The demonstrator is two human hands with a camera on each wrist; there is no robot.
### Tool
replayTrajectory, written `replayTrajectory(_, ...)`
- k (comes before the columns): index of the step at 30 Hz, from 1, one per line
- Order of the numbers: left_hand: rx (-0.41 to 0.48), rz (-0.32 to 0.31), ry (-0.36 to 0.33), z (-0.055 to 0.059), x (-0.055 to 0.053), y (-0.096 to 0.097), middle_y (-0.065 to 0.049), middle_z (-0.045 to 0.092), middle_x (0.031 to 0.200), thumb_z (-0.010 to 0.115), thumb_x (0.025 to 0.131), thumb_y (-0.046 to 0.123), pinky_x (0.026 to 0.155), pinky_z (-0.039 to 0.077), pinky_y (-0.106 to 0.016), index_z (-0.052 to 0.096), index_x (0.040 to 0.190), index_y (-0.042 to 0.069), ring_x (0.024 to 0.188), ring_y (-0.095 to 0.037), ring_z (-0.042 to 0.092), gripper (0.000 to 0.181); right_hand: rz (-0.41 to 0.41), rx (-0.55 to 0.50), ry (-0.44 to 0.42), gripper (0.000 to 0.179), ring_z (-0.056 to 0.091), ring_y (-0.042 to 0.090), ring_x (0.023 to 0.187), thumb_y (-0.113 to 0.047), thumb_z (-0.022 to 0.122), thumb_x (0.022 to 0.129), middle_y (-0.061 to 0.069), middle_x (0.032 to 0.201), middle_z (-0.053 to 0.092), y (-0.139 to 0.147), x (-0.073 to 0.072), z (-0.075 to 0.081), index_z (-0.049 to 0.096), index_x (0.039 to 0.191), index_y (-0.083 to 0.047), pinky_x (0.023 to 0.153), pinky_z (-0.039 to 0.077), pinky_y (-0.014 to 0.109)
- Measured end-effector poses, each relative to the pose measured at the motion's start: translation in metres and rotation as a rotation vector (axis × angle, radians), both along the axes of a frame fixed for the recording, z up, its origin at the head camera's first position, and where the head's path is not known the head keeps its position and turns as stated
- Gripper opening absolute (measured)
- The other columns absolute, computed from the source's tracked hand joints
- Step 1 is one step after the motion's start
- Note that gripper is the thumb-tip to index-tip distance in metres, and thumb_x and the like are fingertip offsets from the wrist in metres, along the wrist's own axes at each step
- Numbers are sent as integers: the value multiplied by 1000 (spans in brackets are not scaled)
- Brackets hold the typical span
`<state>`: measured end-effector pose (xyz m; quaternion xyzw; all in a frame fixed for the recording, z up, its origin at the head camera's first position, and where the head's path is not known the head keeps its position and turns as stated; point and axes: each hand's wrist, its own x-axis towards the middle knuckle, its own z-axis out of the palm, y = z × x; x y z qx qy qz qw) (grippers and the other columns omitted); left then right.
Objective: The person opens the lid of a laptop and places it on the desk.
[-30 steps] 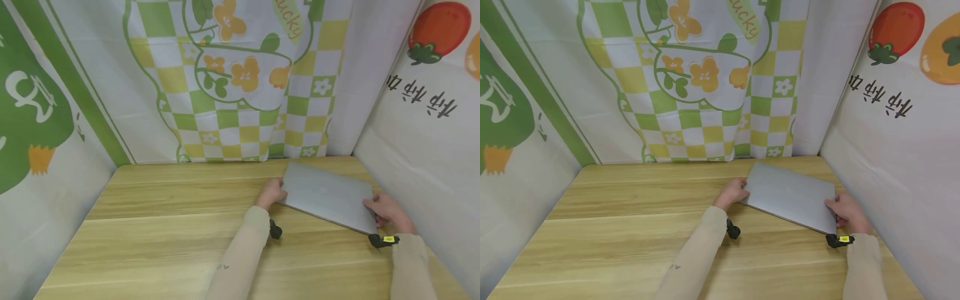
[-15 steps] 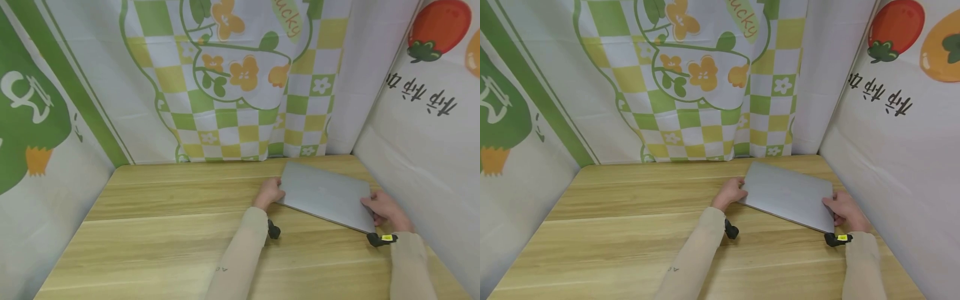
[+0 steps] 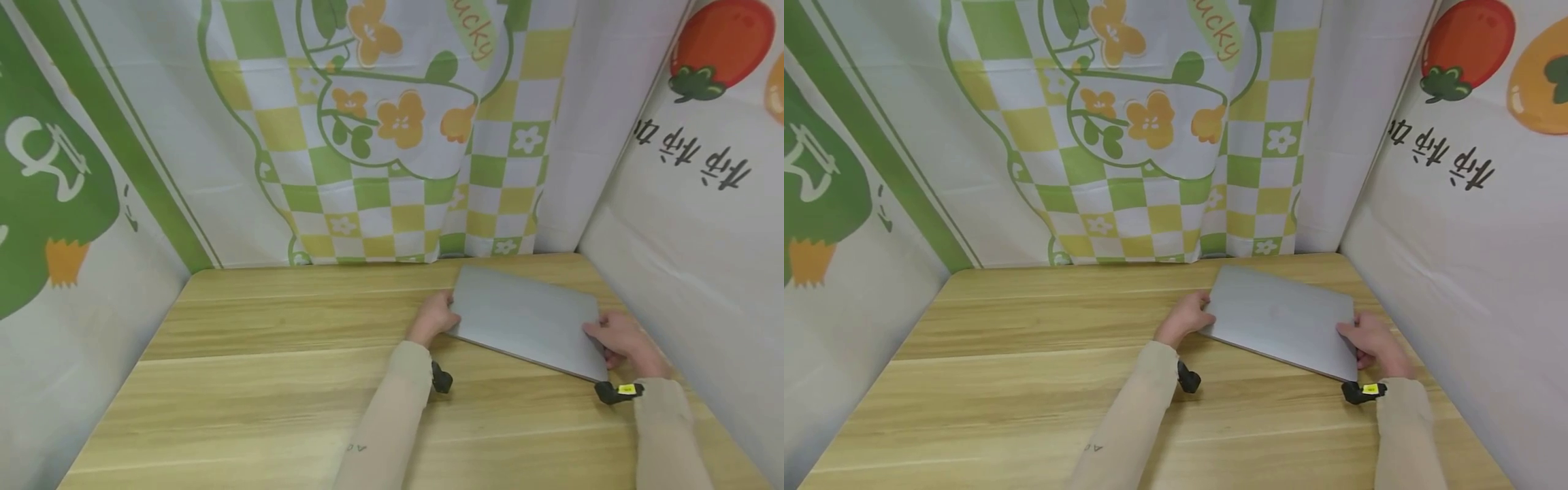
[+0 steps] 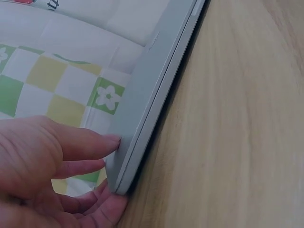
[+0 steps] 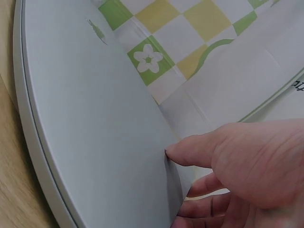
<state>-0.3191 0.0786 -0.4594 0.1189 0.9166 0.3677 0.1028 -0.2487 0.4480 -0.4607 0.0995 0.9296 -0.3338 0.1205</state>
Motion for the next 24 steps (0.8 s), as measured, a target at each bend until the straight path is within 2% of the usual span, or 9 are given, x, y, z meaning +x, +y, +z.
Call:
replayTrajectory(3, -10, -4, -5, 2, 1, -2, -10, 57, 141, 66, 90, 12, 109, 45, -40, 52, 139, 4, 131, -28, 53, 53, 4, -16, 3, 43, 56, 19, 54, -30, 51, 99, 8, 66, 51, -3, -1, 0, 42, 111, 10, 50, 58, 37)
replayTrajectory(10, -12, 2, -17, 3, 2, -7, -10, 57, 142, 68, 89, 14, 110, 44, -40, 50, 141, 4, 132, -29, 52, 56, 3, -20, -1, 47, 55, 18, 57, -30, 50, 98, 8, 69, 50, -8, -1, 1, 40, 117, 13, 50, 57, 36)
replayTrajectory(17, -21, 1, -4, 1, 6, -14, -14, 58, 140, 69, 87, 14, 108, 46, -41, 53, 137, 2, 130, -31, 54, 54, 40, -30, 15, 37, 53, 17, 52, -28, 50, 100, 8, 64, 49, -13, 0, 0, 42, 104, 8, 48, 57, 36)
replayTrajectory(24, -33, 1, 4, 4, 8, -18, -14, 59, 139, 70, 87, 15, 107, 47, -41, 53, 136, 1, 129, -31, 55, 54, 44, -38, 19, 41, 53, 17, 51, -27, 50, 100, 8, 64, 49, -16, -2, 2, 41, 111, 11, 47, 57, 36)
